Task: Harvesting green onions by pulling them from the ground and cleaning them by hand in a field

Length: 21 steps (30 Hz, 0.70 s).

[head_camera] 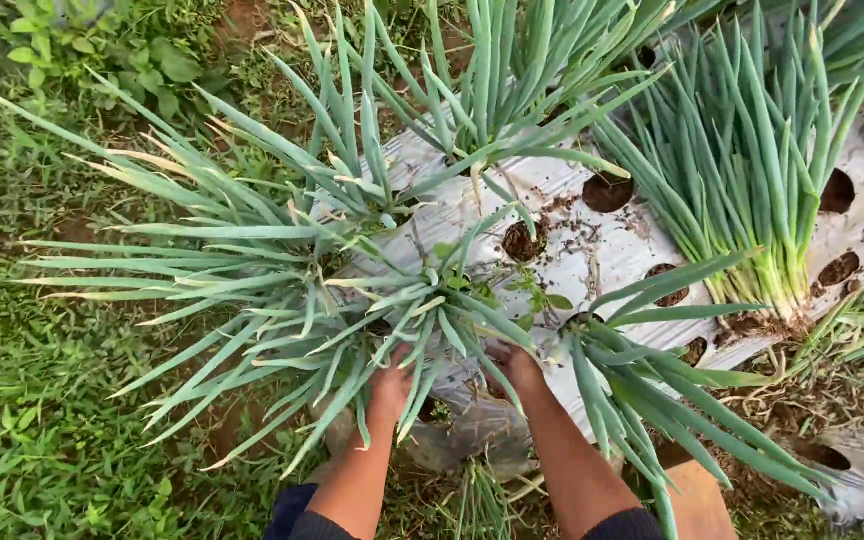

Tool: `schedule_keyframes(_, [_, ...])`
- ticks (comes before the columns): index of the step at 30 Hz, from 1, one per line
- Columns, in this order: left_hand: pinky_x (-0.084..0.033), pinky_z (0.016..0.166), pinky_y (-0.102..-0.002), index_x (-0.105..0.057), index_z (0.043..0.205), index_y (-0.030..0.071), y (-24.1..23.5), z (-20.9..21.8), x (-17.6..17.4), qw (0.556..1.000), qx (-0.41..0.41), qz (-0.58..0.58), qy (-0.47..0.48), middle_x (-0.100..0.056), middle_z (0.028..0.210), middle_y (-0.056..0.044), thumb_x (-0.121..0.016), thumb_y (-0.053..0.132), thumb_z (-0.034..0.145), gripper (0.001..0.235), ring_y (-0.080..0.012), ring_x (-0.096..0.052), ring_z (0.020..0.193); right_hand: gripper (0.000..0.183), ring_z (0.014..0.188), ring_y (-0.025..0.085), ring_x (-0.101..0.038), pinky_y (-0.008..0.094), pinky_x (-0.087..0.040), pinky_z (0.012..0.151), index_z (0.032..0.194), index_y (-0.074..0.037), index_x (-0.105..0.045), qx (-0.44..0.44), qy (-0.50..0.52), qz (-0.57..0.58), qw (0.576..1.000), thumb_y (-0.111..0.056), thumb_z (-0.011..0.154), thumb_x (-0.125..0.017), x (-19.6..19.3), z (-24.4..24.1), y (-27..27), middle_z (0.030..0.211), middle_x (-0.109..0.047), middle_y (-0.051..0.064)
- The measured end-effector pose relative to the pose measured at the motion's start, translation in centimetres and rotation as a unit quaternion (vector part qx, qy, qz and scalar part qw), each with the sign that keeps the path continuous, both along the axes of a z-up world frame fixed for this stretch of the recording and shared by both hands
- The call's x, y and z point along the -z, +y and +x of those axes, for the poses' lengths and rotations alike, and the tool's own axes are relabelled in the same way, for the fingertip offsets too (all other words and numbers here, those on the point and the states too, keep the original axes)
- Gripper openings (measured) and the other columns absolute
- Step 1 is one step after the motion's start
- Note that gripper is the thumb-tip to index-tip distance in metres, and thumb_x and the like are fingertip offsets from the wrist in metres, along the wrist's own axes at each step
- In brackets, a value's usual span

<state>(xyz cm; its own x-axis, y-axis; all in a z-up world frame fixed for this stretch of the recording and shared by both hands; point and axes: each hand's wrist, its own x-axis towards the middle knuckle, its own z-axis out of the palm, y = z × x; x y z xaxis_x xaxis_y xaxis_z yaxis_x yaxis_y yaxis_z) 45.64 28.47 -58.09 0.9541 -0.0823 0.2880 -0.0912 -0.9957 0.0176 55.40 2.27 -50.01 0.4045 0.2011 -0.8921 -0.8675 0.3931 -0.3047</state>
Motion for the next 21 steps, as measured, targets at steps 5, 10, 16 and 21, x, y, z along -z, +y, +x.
schedule_keyframes(5, [-0.034,0.053,-0.039,-0.067,0.105,0.010,1.3,5.3,-1.4,0.949,-0.080,-0.290,0.093,-0.064,0.095,-0.007,-0.059,0.028,0.095,0.022,-0.0189,-0.051,0.060,0.052,0.142,0.049,-0.042,0.061,-0.041,0.110,0.150,-0.028,-0.056,0.069,-0.093,-0.109,0.987,-0.056,0.107,-0.046,-10.7,11.5,8.7,0.166,-0.027,0.023])
schedule_keyframes(10, [-0.038,0.075,-0.038,-0.066,0.117,0.011,4.6,8.2,-4.6,0.807,-0.163,-0.537,0.184,-0.065,0.109,-0.009,-0.063,0.035,0.095,0.033,-0.0186,-0.055,0.082,0.057,0.136,0.039,-0.051,0.051,-0.036,0.116,0.125,-0.031,-0.073,-0.149,-0.211,-0.139,0.956,-0.069,0.104,-0.036,-11.3,13.1,14.5,0.138,-0.057,0.013])
schedule_keyframes(16, [-0.042,0.100,-0.037,-0.066,0.132,0.011,5.8,7.2,-7.3,0.512,-0.261,-0.766,0.287,-0.066,0.126,-0.010,-0.069,0.044,0.095,0.049,-0.0183,-0.060,0.108,0.048,0.118,0.036,-0.068,0.053,-0.045,0.107,0.115,-0.029,-0.081,-0.315,-0.297,-0.222,0.874,-0.066,0.098,-0.056,-12.9,7.7,15.4,0.108,-0.080,0.005])
schedule_keyframes(21, [-0.054,0.099,-0.037,-0.071,0.124,0.009,2.6,10.1,-12.3,0.245,-0.338,-0.842,0.341,-0.073,0.114,-0.013,-0.080,0.048,0.088,0.054,-0.0210,-0.069,0.099,0.058,0.137,0.040,-0.042,0.067,-0.029,0.109,0.131,-0.043,-0.057,-0.273,-0.285,-0.439,0.807,-0.060,0.080,-0.079,-13.2,3.7,15.2,0.150,-0.047,0.002])
